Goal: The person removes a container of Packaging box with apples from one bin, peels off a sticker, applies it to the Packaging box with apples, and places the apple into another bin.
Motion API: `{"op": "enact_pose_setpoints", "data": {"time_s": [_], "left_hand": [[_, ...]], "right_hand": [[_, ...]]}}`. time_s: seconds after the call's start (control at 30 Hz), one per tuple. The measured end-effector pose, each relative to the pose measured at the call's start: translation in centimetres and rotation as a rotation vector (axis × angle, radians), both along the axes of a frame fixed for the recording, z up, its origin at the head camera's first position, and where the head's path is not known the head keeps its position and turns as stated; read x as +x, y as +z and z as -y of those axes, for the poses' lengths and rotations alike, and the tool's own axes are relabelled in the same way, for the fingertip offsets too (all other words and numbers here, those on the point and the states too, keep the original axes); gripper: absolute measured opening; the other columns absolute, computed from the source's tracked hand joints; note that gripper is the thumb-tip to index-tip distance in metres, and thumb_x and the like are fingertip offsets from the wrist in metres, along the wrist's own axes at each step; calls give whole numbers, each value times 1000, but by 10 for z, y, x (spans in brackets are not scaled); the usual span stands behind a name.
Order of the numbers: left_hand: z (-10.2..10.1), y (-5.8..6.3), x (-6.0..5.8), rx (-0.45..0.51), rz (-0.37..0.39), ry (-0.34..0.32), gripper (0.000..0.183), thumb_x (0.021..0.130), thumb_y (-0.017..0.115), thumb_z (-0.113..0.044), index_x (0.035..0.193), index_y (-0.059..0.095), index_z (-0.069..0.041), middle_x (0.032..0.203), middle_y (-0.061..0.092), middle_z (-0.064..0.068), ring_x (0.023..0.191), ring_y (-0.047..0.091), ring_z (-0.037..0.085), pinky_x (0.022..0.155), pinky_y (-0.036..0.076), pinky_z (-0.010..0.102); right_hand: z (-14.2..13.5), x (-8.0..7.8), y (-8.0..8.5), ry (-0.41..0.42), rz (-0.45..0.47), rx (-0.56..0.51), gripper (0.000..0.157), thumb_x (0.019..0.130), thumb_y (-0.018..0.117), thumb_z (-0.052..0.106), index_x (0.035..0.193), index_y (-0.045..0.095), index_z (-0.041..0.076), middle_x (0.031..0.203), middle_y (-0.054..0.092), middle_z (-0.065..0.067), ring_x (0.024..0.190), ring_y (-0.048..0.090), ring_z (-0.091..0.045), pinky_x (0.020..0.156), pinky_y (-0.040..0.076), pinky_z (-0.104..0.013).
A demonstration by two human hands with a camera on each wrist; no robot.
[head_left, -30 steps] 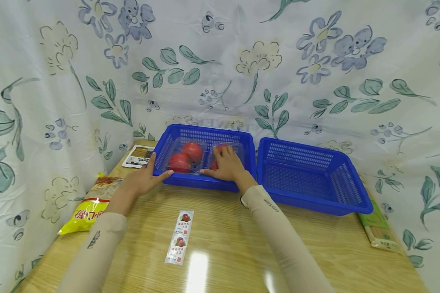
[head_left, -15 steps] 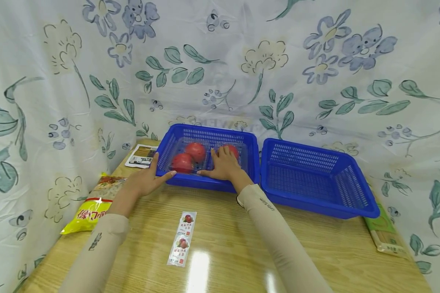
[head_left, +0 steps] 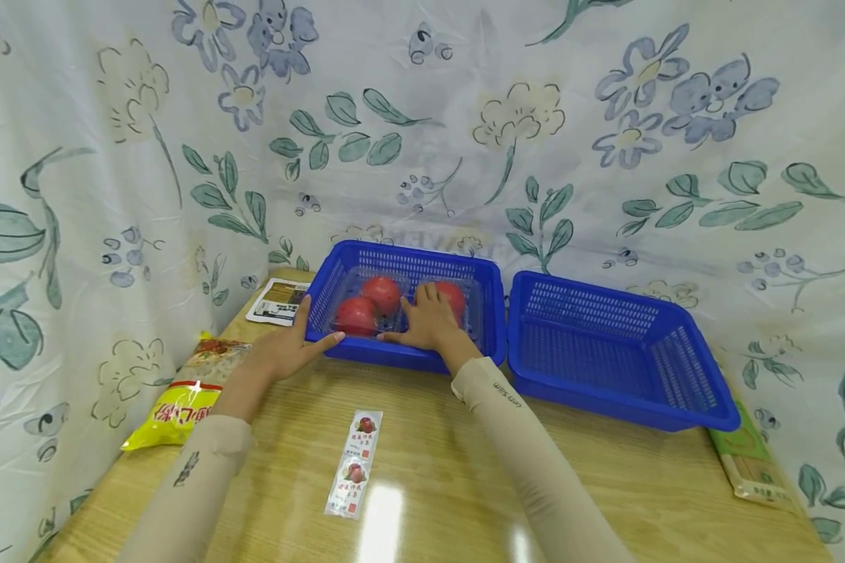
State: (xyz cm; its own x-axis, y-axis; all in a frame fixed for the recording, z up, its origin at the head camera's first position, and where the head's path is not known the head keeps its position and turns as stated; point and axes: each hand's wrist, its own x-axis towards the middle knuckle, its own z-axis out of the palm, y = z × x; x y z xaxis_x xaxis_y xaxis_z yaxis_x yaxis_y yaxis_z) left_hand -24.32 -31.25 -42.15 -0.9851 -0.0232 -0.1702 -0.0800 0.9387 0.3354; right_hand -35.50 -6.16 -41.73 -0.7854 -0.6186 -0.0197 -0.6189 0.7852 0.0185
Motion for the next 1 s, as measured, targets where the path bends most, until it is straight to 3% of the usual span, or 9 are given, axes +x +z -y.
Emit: {"op": "enact_pose_setpoints", "data": {"time_s": [0.33, 0.77, 1.0], "left_hand": [[0, -1, 1, 80, -20, 13, 112, 88, 31, -83, 156, -21, -11, 141, 42, 42, 120, 53, 57, 96, 43, 65], [0, -7, 4, 152, -47, 38, 112, 88, 36, -81, 156, -21, -13, 149, 33, 39, 126, 46, 58, 101, 39, 66], [1, -10, 2, 176, -72, 37, 111, 89, 38, -80, 157, -19, -14, 150, 32, 39, 128, 45, 58, 101, 38, 67]], "right_hand": [[6, 0, -5, -28, 18, -3, 101, 85, 47, 80, 154, 36, 7, 158, 27, -22, 151, 13, -41, 121, 18, -54], [17, -6, -12, -19, -4, -5, 104, 85, 42, 82, 155, 31, 5, 152, 36, -20, 147, 22, -42, 119, 20, -55], [18, -6, -13, -11, -15, 9, 107, 86, 29, 85, 156, 30, 4, 151, 41, -20, 144, 28, -39, 118, 19, -55]]}}
